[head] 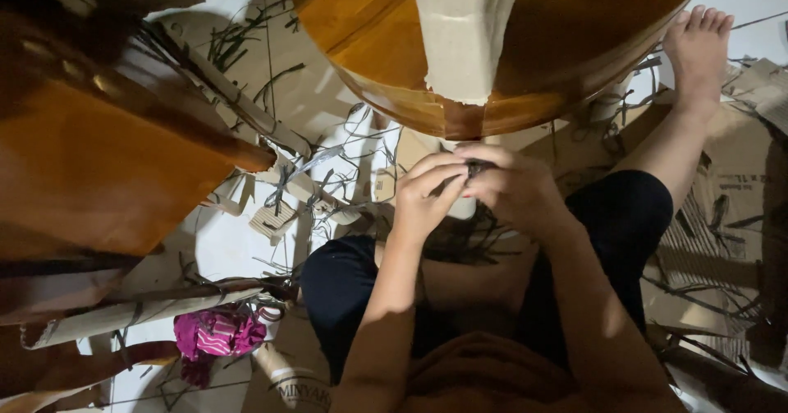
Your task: Tying and wrapping protective strings or strips around the legs of a wooden chair in a workshop.
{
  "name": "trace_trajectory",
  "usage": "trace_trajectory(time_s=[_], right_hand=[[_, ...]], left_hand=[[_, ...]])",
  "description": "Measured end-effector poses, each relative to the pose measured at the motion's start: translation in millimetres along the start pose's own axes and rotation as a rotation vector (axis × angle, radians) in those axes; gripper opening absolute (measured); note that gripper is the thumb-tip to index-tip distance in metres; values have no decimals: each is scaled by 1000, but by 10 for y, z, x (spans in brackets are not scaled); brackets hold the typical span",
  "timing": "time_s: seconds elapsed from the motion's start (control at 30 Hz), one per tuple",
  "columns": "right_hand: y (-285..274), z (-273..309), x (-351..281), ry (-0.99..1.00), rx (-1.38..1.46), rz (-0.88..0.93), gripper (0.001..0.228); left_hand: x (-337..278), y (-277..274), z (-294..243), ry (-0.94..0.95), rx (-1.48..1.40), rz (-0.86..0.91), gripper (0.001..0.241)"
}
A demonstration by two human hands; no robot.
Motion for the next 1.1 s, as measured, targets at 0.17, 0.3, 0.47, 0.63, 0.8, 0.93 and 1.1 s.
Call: trace_trajectory(time_s=[0.17,0.3,0.47,0.63,0.8,0.93,1.1], right_hand=[[88,-18,-26,78,-212,91,19],[156,-134,-91,188,-282,144,23],[138,-437,-277,205,-336,43,26],[69,-768,-424,297,-288,-36,21],[83,-807,-470,323,-433,-39,21],[116,-689,-466,170,-497,-88,19],[154,-609,-477,191,-506,-89,14]], left_hand=[[-29,-2,-48,51,140,53,17],[44,9,-137,87,274,119,13],[58,-31,-166,75,225,123,17],[47,-47,-126,31,15,17,12],[-54,-85,-38,-14,-17,-116,6],[-51,-89,-55,-5,-16,-141,6],[-50,-91,-79,-9,75,-144,11]])
Point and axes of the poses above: each hand's wrist, its own x-axis towards the middle knuckle, its own y-axis out of the palm, z = x × y, the point moved 9 cm from there along x, towards the middle knuckle, and after that the axes turned 11 degrees about z, right-handed, at the moved point
